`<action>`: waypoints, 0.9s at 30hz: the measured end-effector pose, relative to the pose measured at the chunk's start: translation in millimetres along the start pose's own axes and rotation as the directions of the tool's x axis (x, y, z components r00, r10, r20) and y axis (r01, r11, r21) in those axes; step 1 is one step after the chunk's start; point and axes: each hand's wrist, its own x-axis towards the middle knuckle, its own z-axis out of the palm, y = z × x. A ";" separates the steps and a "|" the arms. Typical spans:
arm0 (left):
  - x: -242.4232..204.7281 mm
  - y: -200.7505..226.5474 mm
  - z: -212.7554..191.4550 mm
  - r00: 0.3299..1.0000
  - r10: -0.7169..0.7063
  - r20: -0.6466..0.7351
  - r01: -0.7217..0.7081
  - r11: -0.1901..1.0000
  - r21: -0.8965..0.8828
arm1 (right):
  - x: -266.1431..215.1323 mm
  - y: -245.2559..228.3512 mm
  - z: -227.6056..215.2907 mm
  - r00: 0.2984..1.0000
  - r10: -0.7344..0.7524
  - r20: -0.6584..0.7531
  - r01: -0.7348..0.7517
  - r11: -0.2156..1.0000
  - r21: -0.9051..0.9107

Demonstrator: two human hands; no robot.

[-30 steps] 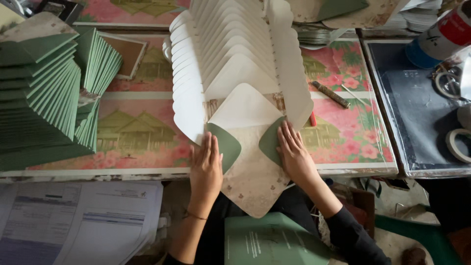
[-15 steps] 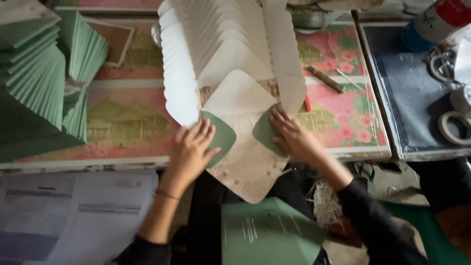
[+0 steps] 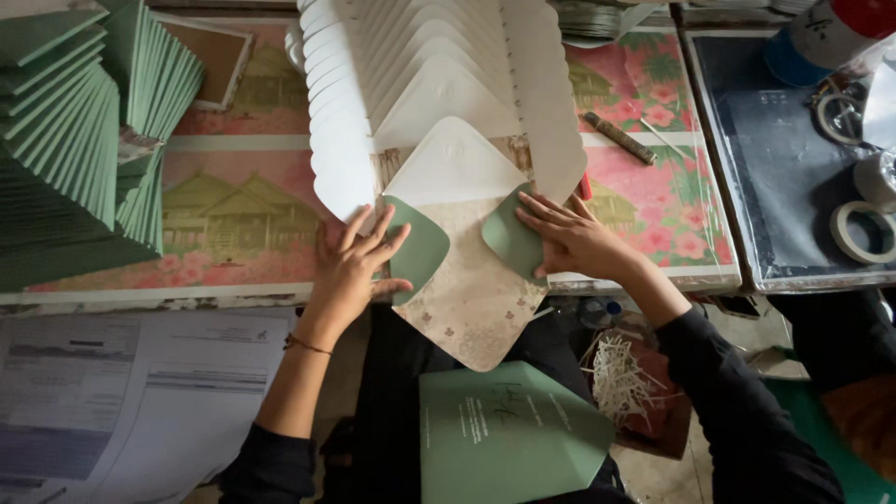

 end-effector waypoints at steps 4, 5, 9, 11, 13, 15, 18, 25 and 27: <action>1.8 18.3 -16.2 0.998 -0.061 -0.030 0.059 0.996 -0.059 | 2.6 -18.2 -3.8 0.999 -0.002 -0.042 -0.003 0.993 -0.122; 3.3 24.1 -22.7 0.994 -0.101 -0.027 0.097 0.986 -0.138 | 5.5 -25.3 -4.7 0.997 -0.015 -0.076 -0.001 0.979 -0.204; 3.0 43.4 -13.1 0.970 -0.215 -0.114 0.196 0.968 -0.157 | 29.6 -17.3 13.7 0.976 0.082 -0.203 -0.151 0.922 -0.356; 1.8 45.7 6.6 0.905 -0.368 -0.214 0.311 0.915 -0.259 | 54.0 -3.6 11.4 0.956 0.105 -0.275 -0.186 0.940 -0.285; 9.8 53.8 4.0 0.880 -0.447 -0.158 0.394 0.875 -0.280 | 73.4 -6.5 -3.9 0.945 0.268 -0.185 -0.308 0.919 -0.244; 16.9 64.0 5.6 0.848 -0.521 -0.094 0.474 0.826 -0.305 | 87.4 -9.4 -17.6 0.900 0.427 -0.082 -0.435 0.874 -0.219; 26.5 81.5 12.4 0.798 -0.602 -0.030 0.572 0.772 -0.277 | 101.3 -7.3 -29.8 0.893 0.449 -0.016 -0.448 0.886 -0.119; 45.5 76.3 -33.5 0.845 -0.535 0.007 0.535 0.845 -0.015 | 108.9 -13.0 -42.2 0.955 0.291 0.055 -0.277 0.943 -0.184; 55.4 62.6 -51.1 0.883 -0.469 -0.013 0.469 0.882 0.043 | 108.2 -33.4 -60.8 0.965 0.240 0.107 -0.218 0.959 -0.180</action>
